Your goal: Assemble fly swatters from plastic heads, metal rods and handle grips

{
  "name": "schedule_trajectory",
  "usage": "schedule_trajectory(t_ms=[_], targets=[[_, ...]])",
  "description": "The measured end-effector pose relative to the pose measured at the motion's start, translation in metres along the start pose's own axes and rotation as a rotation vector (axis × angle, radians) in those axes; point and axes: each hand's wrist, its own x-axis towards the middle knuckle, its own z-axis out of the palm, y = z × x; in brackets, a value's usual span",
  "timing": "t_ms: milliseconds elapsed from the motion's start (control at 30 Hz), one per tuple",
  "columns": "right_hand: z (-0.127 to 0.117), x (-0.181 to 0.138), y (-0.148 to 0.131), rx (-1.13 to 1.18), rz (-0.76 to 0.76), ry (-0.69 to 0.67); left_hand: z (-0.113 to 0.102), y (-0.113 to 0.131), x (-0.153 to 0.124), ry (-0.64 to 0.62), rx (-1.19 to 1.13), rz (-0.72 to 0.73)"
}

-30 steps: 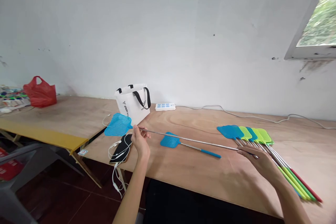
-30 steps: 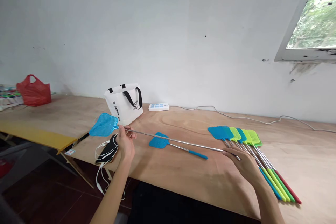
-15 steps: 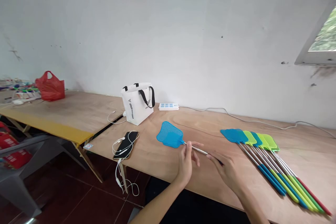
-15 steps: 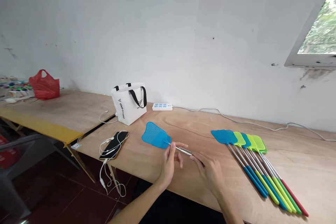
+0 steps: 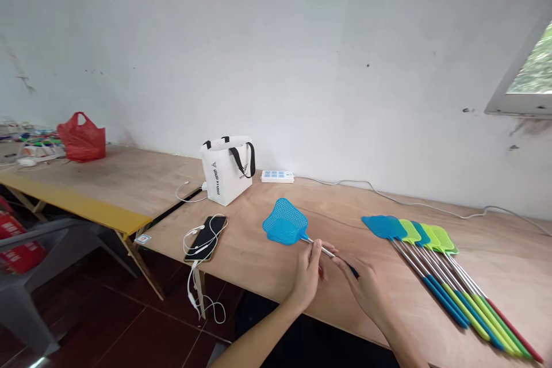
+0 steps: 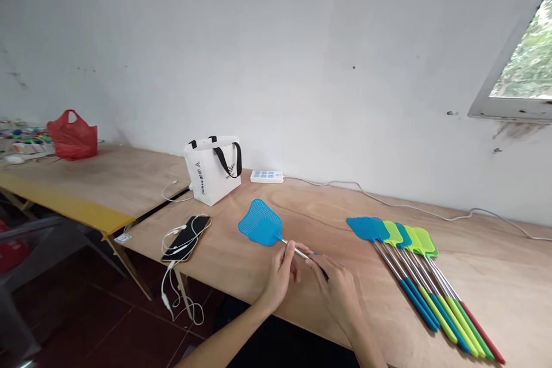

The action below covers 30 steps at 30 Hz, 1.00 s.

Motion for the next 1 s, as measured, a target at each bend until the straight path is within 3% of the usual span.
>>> schedule_trajectory(t_ms=[233, 467, 600, 767, 1000], targets=[[0.003, 0.006, 0.025, -0.018, 0.012, -0.048, -0.03, -0.008, 0.021, -0.077, 0.641, 0.117], [0.025, 0.004, 0.028, -0.251, -0.16, -0.065, -0.026, -0.008, 0.012, -0.305, 1.079, 0.203], [0.027, 0.002, 0.028, -0.381, -0.228, -0.092, -0.025, -0.004, 0.011, -0.334, 1.144, 0.204], [0.026, -0.001, 0.031, -0.551, -0.199, 0.009, -0.028, 0.003, 0.013, -0.363, 1.109, 0.193], [0.038, -0.005, 0.024, -0.566, -0.181, 0.04, -0.028, -0.003, 0.012, -0.356, 1.163, 0.262]])
